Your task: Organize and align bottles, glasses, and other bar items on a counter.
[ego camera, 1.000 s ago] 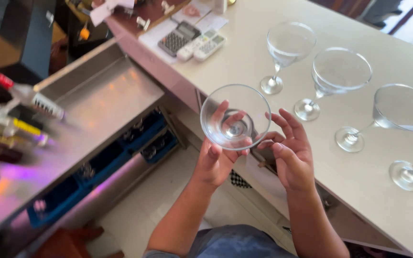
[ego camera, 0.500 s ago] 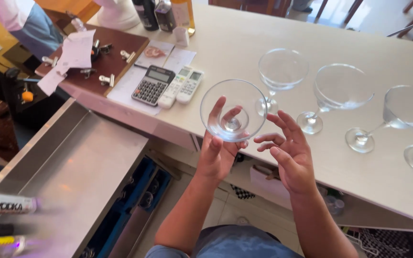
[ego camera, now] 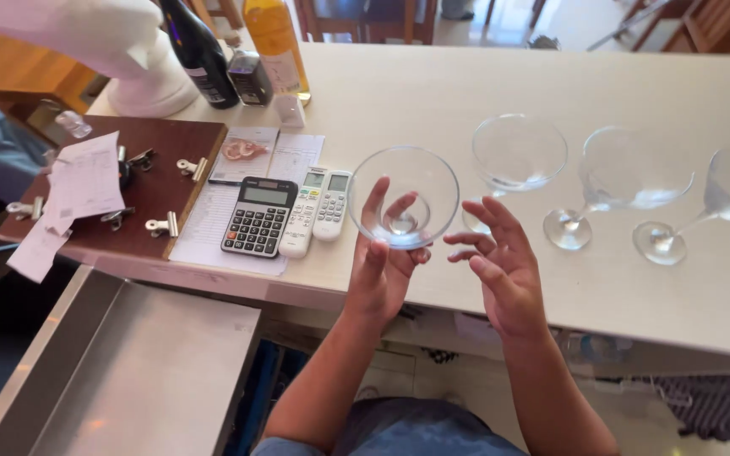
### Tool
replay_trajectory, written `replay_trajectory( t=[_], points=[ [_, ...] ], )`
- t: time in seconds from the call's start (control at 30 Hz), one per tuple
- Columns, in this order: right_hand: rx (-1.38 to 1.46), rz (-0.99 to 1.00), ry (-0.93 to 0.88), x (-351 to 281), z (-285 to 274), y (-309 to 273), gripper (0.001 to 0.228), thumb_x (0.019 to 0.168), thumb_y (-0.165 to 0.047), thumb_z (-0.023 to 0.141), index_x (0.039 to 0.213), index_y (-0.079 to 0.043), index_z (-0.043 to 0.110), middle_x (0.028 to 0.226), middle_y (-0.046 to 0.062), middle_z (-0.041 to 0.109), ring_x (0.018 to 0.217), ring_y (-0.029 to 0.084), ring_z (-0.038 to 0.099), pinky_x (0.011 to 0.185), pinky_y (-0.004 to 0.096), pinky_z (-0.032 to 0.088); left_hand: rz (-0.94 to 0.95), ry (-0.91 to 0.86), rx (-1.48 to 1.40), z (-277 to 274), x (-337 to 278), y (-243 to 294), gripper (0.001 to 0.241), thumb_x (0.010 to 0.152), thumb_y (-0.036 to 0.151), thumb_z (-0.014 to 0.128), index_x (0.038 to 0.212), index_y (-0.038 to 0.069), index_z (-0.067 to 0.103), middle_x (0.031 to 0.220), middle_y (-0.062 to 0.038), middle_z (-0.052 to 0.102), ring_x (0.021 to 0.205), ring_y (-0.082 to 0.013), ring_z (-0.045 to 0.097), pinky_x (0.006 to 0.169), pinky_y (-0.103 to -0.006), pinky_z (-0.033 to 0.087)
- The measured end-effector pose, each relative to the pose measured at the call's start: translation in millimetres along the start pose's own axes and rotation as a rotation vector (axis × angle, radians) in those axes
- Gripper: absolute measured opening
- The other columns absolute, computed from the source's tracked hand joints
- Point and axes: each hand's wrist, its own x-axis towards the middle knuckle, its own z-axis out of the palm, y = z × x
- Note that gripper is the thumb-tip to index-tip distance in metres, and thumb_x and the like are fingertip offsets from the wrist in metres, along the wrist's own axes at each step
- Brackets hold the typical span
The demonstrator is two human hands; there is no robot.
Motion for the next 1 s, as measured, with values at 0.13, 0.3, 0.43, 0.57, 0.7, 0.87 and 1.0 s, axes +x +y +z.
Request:
replay_trajectory(
  t=[0.13, 0.3, 0.43, 0.57, 0.7, 0.87, 1.0],
  points=[
    [-0.025, -0.038, 0.080, 7.5, 24.1, 14.7, 0.072, 0.092, -0.002, 0.059, 0.160, -0.006, 0.034, 0.158, 0.019, 0.044, 0.122, 0.029, 0.062, 0.098, 0.040, 0.052, -0.056, -0.034, -0.019, -24.5, 15.5, 13.4, 0.120, 0.079, 0.060, 0.086, 0.167, 0.016, 0.018, 0.151, -0.013, 0.039, 0.103, -0.0193, 0.062, 0.081, -0.0305, 0.051],
    [-0.070, -0.078, 0.149, 12.8, 39.3, 25.5, 0.065, 0.093, -0.002, 0.058, 0.155, -0.007, 0.037, 0.156, 0.019, 0.045, 0.122, 0.029, 0.062, 0.098, 0.040, 0.053, -0.112, -0.040, -0.063, -43.8, 32.5, 18.8, 0.117, 0.080, 0.057, 0.086, 0.166, 0.018, 0.017, 0.150, -0.013, 0.038, 0.106, -0.0211, 0.062, 0.081, -0.0305, 0.050],
    [-0.111, -0.070, 0.184, 10.7, 42.8, 29.1, 0.064, 0.093, -0.002, 0.058, 0.153, -0.007, 0.038, 0.156, 0.018, 0.046, 0.122, 0.028, 0.062, 0.099, 0.040, 0.052, -0.149, -0.026, -0.082, -55.1, 41.6, 12.2, 0.113, 0.082, 0.051, 0.086, 0.166, 0.019, 0.017, 0.151, -0.012, 0.037, 0.109, -0.0199, 0.061, 0.082, -0.0310, 0.050],
    [-0.114, -0.069, 0.200, 10.3, 35.5, 27.9, 0.060, 0.093, -0.002, 0.058, 0.151, -0.005, 0.041, 0.153, 0.018, 0.048, 0.120, 0.028, 0.062, 0.098, 0.040, 0.052, -0.184, -0.004, -0.096, -56.8, 54.3, 4.0, 0.107, 0.084, 0.044, 0.084, 0.166, 0.021, 0.018, 0.153, -0.012, 0.035, 0.114, -0.0212, 0.061, 0.084, -0.0320, 0.051],
    [-0.130, -0.070, 0.208, 12.2, 33.5, 23.1, 0.057, 0.093, -0.003, 0.059, 0.148, -0.004, 0.043, 0.149, 0.018, 0.051, 0.118, 0.027, 0.063, 0.097, 0.040, 0.052, -0.219, 0.003, -0.112, -59.1, 63.5, -5.6, 0.103, 0.085, 0.043, 0.080, 0.165, 0.022, 0.017, 0.158, -0.013, 0.031, 0.121, -0.0269, 0.061, 0.087, -0.0340, 0.052],
    [-0.130, -0.058, 0.199, 10.7, 25.0, 21.4, 0.056, 0.093, -0.004, 0.060, 0.147, -0.003, 0.044, 0.147, 0.018, 0.052, 0.117, 0.026, 0.063, 0.097, 0.039, 0.052, -0.226, 0.002, -0.094, -55.7, 70.6, -14.8, 0.101, 0.087, 0.044, 0.077, 0.165, 0.022, 0.016, 0.164, -0.014, 0.026, 0.127, -0.0305, 0.059, 0.092, -0.0366, 0.052],
    [-0.127, -0.056, 0.189, 10.4, 21.5, 20.6, 0.055, 0.093, -0.004, 0.060, 0.146, -0.003, 0.044, 0.146, 0.018, 0.054, 0.115, 0.025, 0.064, 0.096, 0.039, 0.052, -0.214, -0.002, -0.034, -54.3, 74.8, -19.3, 0.102, 0.087, 0.044, 0.075, 0.166, 0.021, 0.014, 0.170, -0.015, 0.018, 0.133, -0.0349, 0.057, 0.096, -0.0391, 0.052]
  ],
)
